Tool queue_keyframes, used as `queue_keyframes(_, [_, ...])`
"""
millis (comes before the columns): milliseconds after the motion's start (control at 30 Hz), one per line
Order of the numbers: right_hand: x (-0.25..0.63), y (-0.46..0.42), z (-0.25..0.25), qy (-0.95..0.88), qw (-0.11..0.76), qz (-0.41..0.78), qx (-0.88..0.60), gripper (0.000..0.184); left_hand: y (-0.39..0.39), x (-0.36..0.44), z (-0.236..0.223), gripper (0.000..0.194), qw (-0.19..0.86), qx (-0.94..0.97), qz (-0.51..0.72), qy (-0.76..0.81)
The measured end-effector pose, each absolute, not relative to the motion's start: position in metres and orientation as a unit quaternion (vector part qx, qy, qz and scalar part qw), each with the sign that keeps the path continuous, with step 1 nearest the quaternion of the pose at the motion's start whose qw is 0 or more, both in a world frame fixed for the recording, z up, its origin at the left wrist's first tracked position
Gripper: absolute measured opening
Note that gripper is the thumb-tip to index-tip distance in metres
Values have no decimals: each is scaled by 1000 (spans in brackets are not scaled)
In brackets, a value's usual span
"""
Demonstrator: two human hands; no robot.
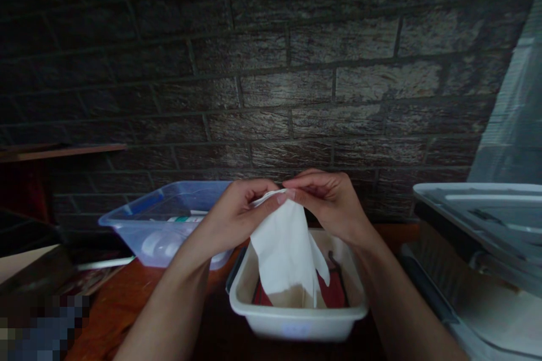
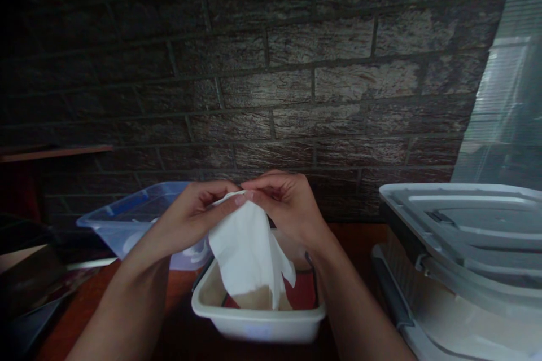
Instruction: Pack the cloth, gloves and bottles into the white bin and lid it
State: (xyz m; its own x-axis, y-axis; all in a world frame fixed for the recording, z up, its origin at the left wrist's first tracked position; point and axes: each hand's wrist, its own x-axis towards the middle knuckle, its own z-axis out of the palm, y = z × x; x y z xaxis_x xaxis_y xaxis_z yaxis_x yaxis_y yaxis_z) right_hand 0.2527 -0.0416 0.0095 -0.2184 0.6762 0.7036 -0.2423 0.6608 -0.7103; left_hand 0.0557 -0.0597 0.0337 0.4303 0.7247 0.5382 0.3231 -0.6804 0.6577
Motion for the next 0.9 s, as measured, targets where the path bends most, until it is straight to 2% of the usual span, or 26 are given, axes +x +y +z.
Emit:
queue_keyframes(200, [253,-29,6,-621,605,471,-162,42,-52,65,63,30,86,866,345,351])
queue_keyframes(267, [254,-27,4,-621,570,518,-148,48,-51,69,75,34,34,880,314,354])
queue_keyframes(367, [256,-28,-1,-649,487,564,-154,43,-53,72,91,38,-13,890,282,358])
queue_keyframes(467, [259,-29,-7,-680,436,552,-208,42,-54,70,102,38,-28,889,273,366])
queue_keyframes(633, [266,-31,-15,-670,405,554,-282,48,-51,61,118,40,-20,881,297,368])
queue_keyframes(800, [273,-35,-21,-662,400,561,-295,47,-51,57,135,40,9,875,324,359])
queue_keyframes(900, [273,-41,-28,-647,428,570,-270,49,-53,57,145,41,20,876,334,348])
